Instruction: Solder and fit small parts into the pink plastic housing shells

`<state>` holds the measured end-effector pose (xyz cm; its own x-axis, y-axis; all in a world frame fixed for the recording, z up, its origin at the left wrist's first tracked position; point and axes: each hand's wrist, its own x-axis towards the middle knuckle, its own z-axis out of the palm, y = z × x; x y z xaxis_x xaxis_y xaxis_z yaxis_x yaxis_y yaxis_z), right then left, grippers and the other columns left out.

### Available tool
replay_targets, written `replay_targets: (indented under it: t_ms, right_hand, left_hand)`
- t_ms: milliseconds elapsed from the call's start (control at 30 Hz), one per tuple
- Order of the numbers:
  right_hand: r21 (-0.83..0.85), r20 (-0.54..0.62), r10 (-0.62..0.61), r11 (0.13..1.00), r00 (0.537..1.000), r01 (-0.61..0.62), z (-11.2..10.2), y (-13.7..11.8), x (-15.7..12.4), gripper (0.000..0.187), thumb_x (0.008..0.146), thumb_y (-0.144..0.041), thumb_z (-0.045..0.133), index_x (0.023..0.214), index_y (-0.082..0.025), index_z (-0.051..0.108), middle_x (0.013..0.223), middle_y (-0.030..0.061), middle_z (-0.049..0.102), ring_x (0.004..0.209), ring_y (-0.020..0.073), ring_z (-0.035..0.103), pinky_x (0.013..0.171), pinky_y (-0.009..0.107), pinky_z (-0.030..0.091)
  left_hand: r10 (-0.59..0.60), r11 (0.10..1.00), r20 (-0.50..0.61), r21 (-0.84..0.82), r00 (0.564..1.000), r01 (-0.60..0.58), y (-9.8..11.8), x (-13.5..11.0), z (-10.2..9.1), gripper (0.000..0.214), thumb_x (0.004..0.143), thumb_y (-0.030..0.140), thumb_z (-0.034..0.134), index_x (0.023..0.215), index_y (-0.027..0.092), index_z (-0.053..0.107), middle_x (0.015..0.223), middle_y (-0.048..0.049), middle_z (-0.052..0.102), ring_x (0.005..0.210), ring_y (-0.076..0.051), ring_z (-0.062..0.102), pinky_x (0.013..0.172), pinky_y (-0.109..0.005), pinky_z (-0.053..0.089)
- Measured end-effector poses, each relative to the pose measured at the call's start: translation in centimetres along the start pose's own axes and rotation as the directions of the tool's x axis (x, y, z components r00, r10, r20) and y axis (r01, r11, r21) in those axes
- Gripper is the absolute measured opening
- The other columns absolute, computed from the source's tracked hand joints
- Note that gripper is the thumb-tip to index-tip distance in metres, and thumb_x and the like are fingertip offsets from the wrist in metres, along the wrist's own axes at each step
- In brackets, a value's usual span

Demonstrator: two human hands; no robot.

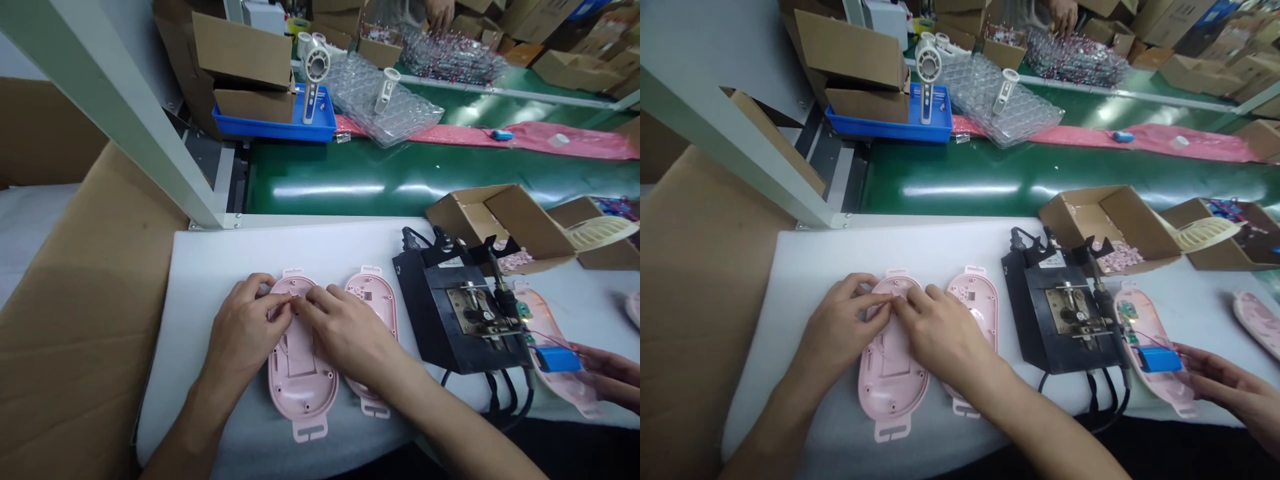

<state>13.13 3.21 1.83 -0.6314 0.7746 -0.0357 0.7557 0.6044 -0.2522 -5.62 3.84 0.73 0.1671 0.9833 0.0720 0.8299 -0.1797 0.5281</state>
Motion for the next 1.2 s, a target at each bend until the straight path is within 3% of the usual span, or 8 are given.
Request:
replay_targets:
  t_ms: [233,300,400,500,633,767,933,1200]
  right_hand:
    - [0.027,-0.094,0.034,0.999,0.995,-0.031,0.2,0.0,-1.3,0.036,0.094,-0.008,0.050,0.130,-0.014,0.053,0.131,0.0103,0.061,0.097,0.0245,0.056,0.080,0.040,0.049]
    - [0.014,-0.096,0.012,1.000,0.995,-0.010,0.1,0.0,-1.8,0.034,0.098,-0.014,0.051,0.132,-0.015,0.054,0.140,0.0108,0.057,0.103,0.0257,0.056,0.085,0.041,0.050]
    - [0.028,-0.097,0.000,1.000,0.995,0.003,0.4,0.1,-2.7,0.031,0.100,-0.018,0.051,0.131,-0.016,0.056,0.143,0.0100,0.056,0.110,0.0278,0.054,0.091,0.045,0.051]
    - [0.060,-0.114,-0.011,0.998,0.993,0.017,0.7,0.2,-3.5,0.030,0.098,-0.017,0.053,0.127,-0.016,0.059,0.146,0.0080,0.054,0.119,0.0304,0.051,0.099,0.047,0.051]
    - [0.104,-0.161,-0.035,0.993,0.986,0.053,0.9,0.2,-3.9,0.030,0.098,-0.016,0.053,0.128,-0.015,0.060,0.148,0.0075,0.053,0.129,0.0300,0.047,0.108,0.044,0.049]
    - [0.110,-0.184,-0.055,0.991,0.981,0.076,0.8,0.1,-3.8,0.034,0.098,-0.013,0.052,0.131,-0.013,0.059,0.151,0.0088,0.051,0.136,0.0306,0.044,0.112,0.044,0.047]
    - [0.166,-0.166,-0.078,0.980,0.983,0.106,0.4,0.1,-4.2,0.036,0.097,-0.012,0.052,0.133,-0.014,0.059,0.156,0.0070,0.046,0.141,0.0311,0.040,0.118,0.045,0.044]
    - [0.180,-0.141,-0.070,0.979,0.988,0.095,0.7,-0.1,-3.8,0.035,0.092,-0.009,0.057,0.126,-0.014,0.063,0.149,0.0085,0.055,0.132,0.0301,0.050,0.110,0.047,0.051]
  left_hand:
    - [-0.167,0.986,0.147,0.020,0.975,0.166,1.0,1.6,-0.9,0.010,0.087,0.026,0.063,0.082,0.026,0.072,0.109,0.0006,0.065,0.088,-0.019,0.063,0.071,-0.033,0.045]
    - [-0.224,0.975,0.216,0.044,0.950,0.220,1.3,2.7,-1.4,0.009,0.083,0.027,0.064,0.091,0.023,0.065,0.099,-0.0003,0.066,0.080,-0.019,0.063,0.065,-0.032,0.044]
    - [-0.266,0.960,0.360,0.012,0.894,0.281,1.5,4.5,-2.0,0.035,0.076,0.030,0.066,0.109,0.023,0.055,0.088,0.0017,0.067,0.073,-0.020,0.064,0.060,-0.031,0.044]
    - [-0.233,0.966,0.474,0.009,0.849,0.260,1.6,5.4,-2.6,0.024,0.076,0.033,0.063,0.097,0.023,0.057,0.085,0.0018,0.068,0.073,-0.020,0.064,0.059,-0.030,0.042]
    - [-0.256,0.960,0.468,0.020,0.846,0.279,1.8,5.0,-3.1,0.017,0.077,0.034,0.063,0.088,0.023,0.055,0.081,0.0024,0.066,0.071,-0.020,0.062,0.057,-0.029,0.040]
    - [-0.295,0.908,0.456,-0.139,0.840,0.394,1.8,4.2,-3.1,0.023,0.075,0.031,0.064,0.094,0.022,0.055,0.081,0.0032,0.066,0.072,-0.020,0.064,0.058,-0.028,0.045]
    - [-0.264,0.872,0.430,-0.277,0.863,0.405,1.6,3.6,-3.1,0.022,0.076,0.029,0.062,0.096,0.020,0.060,0.086,0.0013,0.066,0.077,-0.018,0.064,0.064,-0.027,0.050]
    - [-0.215,0.838,0.453,-0.370,0.865,0.402,1.0,1.6,-3.4,0.060,0.083,0.034,0.067,0.140,0.022,0.052,0.121,-0.0068,0.071,0.104,-0.025,0.070,0.086,-0.036,0.058]
